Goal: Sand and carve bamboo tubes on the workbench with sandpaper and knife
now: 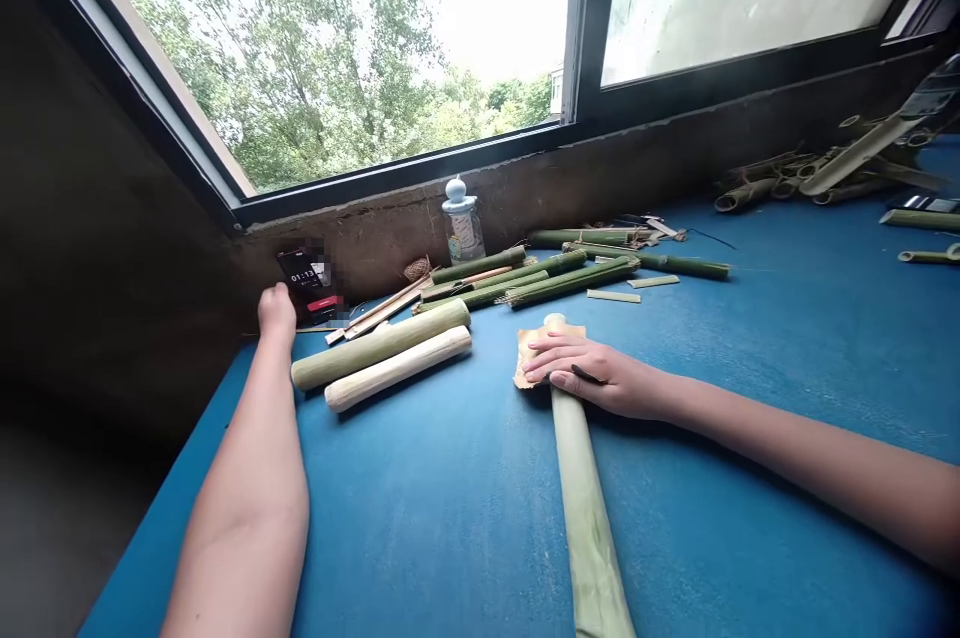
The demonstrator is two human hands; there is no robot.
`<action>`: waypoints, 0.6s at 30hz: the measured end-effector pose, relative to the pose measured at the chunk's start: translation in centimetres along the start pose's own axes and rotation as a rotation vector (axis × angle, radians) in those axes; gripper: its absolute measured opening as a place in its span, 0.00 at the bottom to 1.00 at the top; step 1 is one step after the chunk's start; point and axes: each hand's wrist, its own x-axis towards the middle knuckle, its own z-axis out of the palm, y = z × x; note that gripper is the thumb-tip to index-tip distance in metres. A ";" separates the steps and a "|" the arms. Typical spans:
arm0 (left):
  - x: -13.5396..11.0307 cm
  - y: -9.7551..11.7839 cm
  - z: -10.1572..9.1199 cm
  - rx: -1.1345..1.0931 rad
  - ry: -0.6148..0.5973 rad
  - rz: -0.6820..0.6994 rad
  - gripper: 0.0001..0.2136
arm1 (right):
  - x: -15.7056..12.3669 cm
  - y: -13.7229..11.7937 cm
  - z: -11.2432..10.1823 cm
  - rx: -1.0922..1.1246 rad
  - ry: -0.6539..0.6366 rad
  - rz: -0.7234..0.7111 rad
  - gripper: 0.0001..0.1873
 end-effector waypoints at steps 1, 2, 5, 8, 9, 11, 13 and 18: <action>-0.5 1.4 0.1 0.011 0.047 0.066 0.13 | 0.1 -0.1 -0.1 -0.011 0.004 -0.019 0.19; -1.0 3.1 0.1 0.016 0.089 0.135 0.13 | 0.1 -0.2 -0.2 -0.023 0.005 -0.035 0.19; -3.6 9.3 0.7 0.022 0.132 0.362 0.13 | 0.1 -0.5 -0.3 -0.048 -0.009 -0.055 0.20; -10.0 14.1 1.2 0.067 -0.061 0.612 0.13 | -0.2 -0.5 -0.3 -0.068 -0.010 -0.034 0.20; -13.4 14.9 1.1 0.106 -0.194 0.683 0.12 | -0.3 -0.5 -0.3 -0.076 -0.003 -0.019 0.20; -21.6 14.8 0.2 0.219 -0.520 0.810 0.11 | -0.4 -0.3 -0.2 -0.087 0.015 0.009 0.21; -30.7 12.7 -1.4 0.356 -0.855 0.916 0.10 | -0.5 -0.1 -0.1 -0.092 0.031 0.027 0.22; -44.7 5.4 -5.7 0.844 -0.995 1.545 0.14 | -0.7 -2.1 0.4 -0.070 0.014 0.034 0.25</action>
